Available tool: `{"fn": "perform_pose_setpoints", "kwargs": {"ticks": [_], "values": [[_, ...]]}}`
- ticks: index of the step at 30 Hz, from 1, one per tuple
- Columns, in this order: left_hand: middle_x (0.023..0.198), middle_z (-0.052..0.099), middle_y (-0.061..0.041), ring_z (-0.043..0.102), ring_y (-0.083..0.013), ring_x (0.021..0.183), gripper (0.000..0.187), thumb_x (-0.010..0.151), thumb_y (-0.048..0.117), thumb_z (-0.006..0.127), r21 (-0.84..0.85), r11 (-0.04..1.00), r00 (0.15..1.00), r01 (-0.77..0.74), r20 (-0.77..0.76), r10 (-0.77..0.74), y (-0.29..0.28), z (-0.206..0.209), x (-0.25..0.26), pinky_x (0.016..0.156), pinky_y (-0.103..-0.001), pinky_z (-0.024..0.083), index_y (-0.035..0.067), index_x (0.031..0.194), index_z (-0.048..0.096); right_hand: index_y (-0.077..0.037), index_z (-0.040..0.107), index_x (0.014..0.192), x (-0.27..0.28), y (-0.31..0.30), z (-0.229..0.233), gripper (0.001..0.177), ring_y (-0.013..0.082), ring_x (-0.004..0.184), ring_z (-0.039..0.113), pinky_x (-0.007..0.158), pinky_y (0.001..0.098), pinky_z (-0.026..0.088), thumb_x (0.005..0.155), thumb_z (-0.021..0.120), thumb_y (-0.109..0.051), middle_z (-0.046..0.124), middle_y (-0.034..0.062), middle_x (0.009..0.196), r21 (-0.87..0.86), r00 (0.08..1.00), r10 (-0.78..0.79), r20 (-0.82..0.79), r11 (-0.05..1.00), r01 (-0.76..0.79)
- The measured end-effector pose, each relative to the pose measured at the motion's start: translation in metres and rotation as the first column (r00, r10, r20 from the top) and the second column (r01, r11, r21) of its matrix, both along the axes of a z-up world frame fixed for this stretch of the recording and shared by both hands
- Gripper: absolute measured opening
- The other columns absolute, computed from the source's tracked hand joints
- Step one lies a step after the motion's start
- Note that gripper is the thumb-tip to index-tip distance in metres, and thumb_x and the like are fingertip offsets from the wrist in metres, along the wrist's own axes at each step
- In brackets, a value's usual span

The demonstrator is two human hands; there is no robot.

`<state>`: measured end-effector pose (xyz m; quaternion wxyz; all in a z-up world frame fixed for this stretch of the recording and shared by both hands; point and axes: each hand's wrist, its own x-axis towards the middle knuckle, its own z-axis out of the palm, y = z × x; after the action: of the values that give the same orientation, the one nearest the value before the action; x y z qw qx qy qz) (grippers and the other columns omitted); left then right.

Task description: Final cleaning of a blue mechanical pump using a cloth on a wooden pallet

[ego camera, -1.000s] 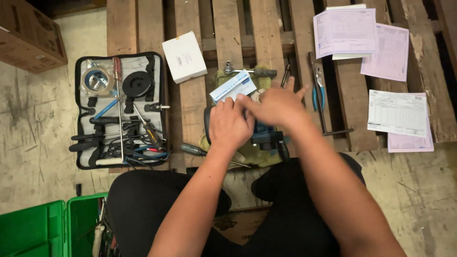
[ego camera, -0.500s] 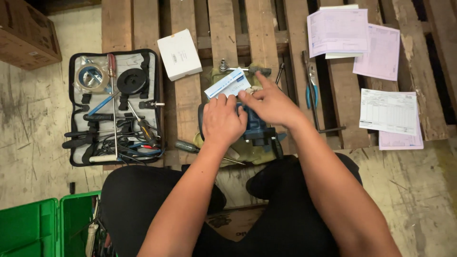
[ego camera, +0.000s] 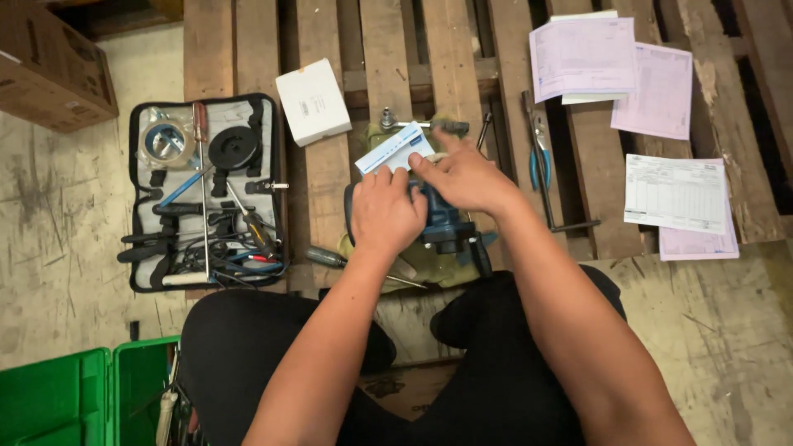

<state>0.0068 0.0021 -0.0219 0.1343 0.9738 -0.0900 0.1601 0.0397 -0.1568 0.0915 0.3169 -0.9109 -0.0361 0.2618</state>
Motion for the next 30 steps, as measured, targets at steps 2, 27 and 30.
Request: {"fn": "perform_pose_setpoints", "kwargs": {"ticks": [2, 27, 30], "values": [[0.088, 0.058, -0.007, 0.059, -0.0313, 0.087, 0.029, 0.083, 0.045, 0.053, -0.005, 1.000, 1.000, 0.001, 0.020, -0.001, 0.002, -0.002, 0.001, 0.079, -0.044, 0.045, 0.018, 0.091, 0.060, -0.005, 0.078, 0.108, 0.002, 0.003, -0.004, 0.090, 0.0462, 0.151, 0.026, 0.113, 0.0753, 0.024, 0.096, 0.029, -0.079, 0.037, 0.0091, 0.164, 0.007, 0.999, 0.024, 0.031, 1.000, -0.024], [0.097, 0.058, -0.009, 0.057, -0.0336, 0.093, 0.040, 0.087, 0.045, 0.048, -0.021, 0.999, 0.989, 0.026, -0.145, -0.029, -0.003, 0.024, -0.005, 0.083, -0.046, 0.043, 0.014, 0.105, 0.064, -0.008, 0.071, 0.130, -0.010, 0.037, 0.046, 0.100, 0.0459, 0.157, 0.015, 0.119, 0.0716, 0.007, 0.099, 0.004, -0.075, 0.043, 0.0079, 0.164, -0.640, 0.988, 0.153, -0.018, 0.758, -0.129], [0.097, 0.059, -0.008, 0.058, -0.0333, 0.093, 0.042, 0.089, 0.045, 0.045, -0.030, 0.999, 0.986, 0.027, -0.163, -0.032, -0.002, 0.030, -0.007, 0.083, -0.045, 0.043, 0.014, 0.108, 0.065, -0.009, 0.072, 0.130, -0.007, 0.038, 0.036, 0.101, 0.0459, 0.157, 0.015, 0.117, 0.0734, 0.003, 0.099, 0.003, -0.076, 0.046, 0.0084, 0.162, -0.654, 0.986, 0.169, -0.011, 0.744, -0.135]]}}
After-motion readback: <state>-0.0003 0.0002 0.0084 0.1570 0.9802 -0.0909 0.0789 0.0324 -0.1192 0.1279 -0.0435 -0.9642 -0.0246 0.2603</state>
